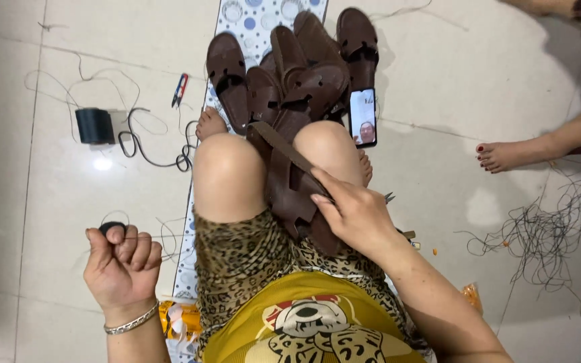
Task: Hand-stitching leather straps onto sandals using a needle and thread while sitting on the floor.
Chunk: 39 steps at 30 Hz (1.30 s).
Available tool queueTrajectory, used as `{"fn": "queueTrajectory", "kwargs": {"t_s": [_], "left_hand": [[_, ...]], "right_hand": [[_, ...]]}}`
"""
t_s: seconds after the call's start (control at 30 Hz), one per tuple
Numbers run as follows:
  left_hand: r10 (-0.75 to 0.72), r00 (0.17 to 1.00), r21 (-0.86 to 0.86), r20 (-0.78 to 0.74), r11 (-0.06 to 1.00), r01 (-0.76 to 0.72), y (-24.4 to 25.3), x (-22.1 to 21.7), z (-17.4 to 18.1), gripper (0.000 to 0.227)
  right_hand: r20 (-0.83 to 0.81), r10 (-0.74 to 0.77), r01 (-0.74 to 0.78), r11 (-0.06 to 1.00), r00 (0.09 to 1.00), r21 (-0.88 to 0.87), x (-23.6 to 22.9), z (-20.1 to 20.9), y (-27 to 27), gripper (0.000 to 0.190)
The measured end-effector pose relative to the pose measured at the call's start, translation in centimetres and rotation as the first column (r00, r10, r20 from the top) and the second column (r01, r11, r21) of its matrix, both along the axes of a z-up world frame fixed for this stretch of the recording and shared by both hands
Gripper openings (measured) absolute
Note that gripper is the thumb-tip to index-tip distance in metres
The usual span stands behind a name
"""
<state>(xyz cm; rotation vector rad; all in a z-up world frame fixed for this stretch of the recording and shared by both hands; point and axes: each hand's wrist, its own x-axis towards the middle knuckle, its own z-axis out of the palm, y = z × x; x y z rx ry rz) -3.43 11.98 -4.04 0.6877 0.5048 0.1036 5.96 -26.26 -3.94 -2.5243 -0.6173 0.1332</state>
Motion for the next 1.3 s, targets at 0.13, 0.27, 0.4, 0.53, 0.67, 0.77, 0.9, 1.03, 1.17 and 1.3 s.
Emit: {"fn": "queueTrajectory", "kwargs": {"t_s": [0.13, 0.27, 0.4, 0.53, 0.67, 0.77, 0.9, 1.03, 1.17, 1.3], "left_hand": [[-0.007, 0.999, 0.004, -0.048, 1.000, 0.007, 1.3, -2.3, -1.6, 0.040], [-0.026, 0.991, 0.079, -0.128, 0.996, 0.036, 4.6, -4.6, -4.7, 0.040], [0.153, 0.910, 0.301, -0.386, 0.953, -0.032, 7.2, -6.3, -6.9, 0.046], [0.208, 0.622, 0.642, -0.755, 0.047, 0.765, 7.4, -5.5, -8.8, 0.051], [0.128, 0.918, 0.795, -0.376, -0.464, 0.391, 1.7, -1.1, -5.9, 0.061], [-0.165, 0.979, 0.981, -0.118, -0.173, 0.089, -6.9, 2.7, -0.1, 0.074], [-0.600, 0.799, 0.999, 0.044, 0.038, -0.026, -14.9, 4.7, 5.5, 0.067], [-0.773, 0.605, 0.923, -0.191, -0.351, -0.157, -16.2, 3.8, 2.5, 0.098], [-0.766, 0.612, 0.921, -0.198, -0.358, -0.151, -16.6, 3.6, 1.9, 0.104], [-0.755, 0.630, 0.923, -0.180, -0.350, -0.156, -17.6, 3.0, 1.1, 0.099]], "right_hand": [[0.284, -0.042, -0.020, 0.977, 0.958, 0.212, -1.4, 0.6, -1.0, 0.040], [0.330, 0.095, -0.145, 0.981, 0.939, 0.129, -1.8, 1.0, 0.9, 0.040], [0.067, 0.155, -0.169, 0.927, 0.986, 0.335, -1.6, 2.7, -0.3, 0.041], [-0.385, -0.169, 0.307, 0.892, 0.907, 0.332, -0.5, 4.1, -5.4, 0.044], [-0.268, -0.100, 0.119, 0.991, 0.958, 0.056, -3.7, 3.0, -8.1, 0.041], [-0.261, 0.157, -0.176, 0.983, 0.952, -0.049, -5.1, 4.5, -7.0, 0.075], [-0.316, 0.233, -0.291, 0.945, 0.920, -0.151, -5.6, 6.0, -6.6, 0.075], [-0.199, 0.276, -0.312, 0.933, 0.940, -0.182, -5.5, 6.5, -6.4, 0.063], [-0.269, 0.275, -0.353, 0.885, 0.923, -0.303, -4.8, 7.3, -6.1, 0.063], [-0.155, 0.317, -0.353, 0.858, 0.936, -0.374, -5.3, 7.6, -5.9, 0.069]]}}
